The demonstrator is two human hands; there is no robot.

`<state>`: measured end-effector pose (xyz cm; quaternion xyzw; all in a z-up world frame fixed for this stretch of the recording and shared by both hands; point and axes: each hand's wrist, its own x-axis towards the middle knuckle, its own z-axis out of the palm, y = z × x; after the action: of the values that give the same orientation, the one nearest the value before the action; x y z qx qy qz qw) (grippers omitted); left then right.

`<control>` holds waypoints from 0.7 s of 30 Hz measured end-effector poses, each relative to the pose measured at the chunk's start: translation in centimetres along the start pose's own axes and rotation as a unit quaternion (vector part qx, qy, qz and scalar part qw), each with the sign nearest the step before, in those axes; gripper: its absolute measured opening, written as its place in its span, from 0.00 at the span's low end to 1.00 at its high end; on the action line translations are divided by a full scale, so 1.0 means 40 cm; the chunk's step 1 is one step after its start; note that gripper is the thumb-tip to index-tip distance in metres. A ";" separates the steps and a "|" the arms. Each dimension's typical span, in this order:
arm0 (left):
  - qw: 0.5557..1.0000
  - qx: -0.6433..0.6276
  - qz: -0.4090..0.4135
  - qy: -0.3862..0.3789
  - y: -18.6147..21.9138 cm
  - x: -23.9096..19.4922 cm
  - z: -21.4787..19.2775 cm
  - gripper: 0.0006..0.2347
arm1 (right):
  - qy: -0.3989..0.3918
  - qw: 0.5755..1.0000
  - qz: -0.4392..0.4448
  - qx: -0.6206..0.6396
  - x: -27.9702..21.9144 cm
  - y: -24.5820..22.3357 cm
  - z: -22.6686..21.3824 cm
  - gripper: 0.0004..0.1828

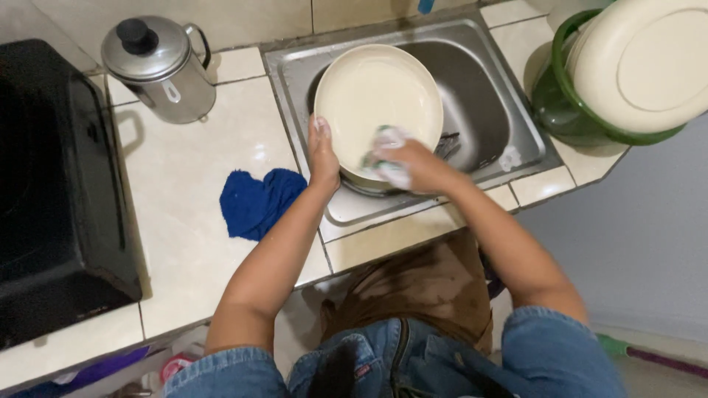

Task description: The person washes plates and a large bowl in a sink using a sponge with soapy water and rinsing them under a running faucet. The person then places the clean items into a dish rack next to the sink.

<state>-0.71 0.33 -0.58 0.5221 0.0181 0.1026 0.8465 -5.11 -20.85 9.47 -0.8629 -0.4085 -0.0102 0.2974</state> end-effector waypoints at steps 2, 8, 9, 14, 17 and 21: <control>0.999 -0.037 -0.012 -0.016 0.027 -0.016 0.014 0.29 | 0.059 0.996 0.034 -0.066 -0.028 0.016 -0.093 0.10; 0.989 -0.010 -0.077 -0.126 -0.049 -0.060 0.072 0.25 | 0.263 0.925 0.060 -0.267 0.105 0.121 -0.006 0.15; 0.990 -0.020 -0.068 -0.119 -0.061 -0.052 0.063 0.24 | 0.209 0.934 0.068 -0.280 0.135 0.115 0.058 0.16; 0.995 -0.081 -0.026 -0.045 -0.021 -0.017 0.005 0.22 | 0.126 0.965 -0.010 -0.230 0.110 0.063 0.148 0.13; 0.997 -0.064 -0.023 -0.032 0.014 -0.018 0.026 0.21 | 0.124 0.953 0.117 -0.250 0.074 0.095 0.041 0.14; 0.998 -0.011 -0.038 -0.053 0.035 -0.031 0.042 0.22 | 0.236 0.935 0.074 -0.253 0.061 0.079 -0.102 0.23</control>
<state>-1.90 -0.77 1.34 0.5168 -0.0082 0.0427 0.8550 -0.34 -22.83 11.85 -0.9100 -0.2456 -0.2950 0.1567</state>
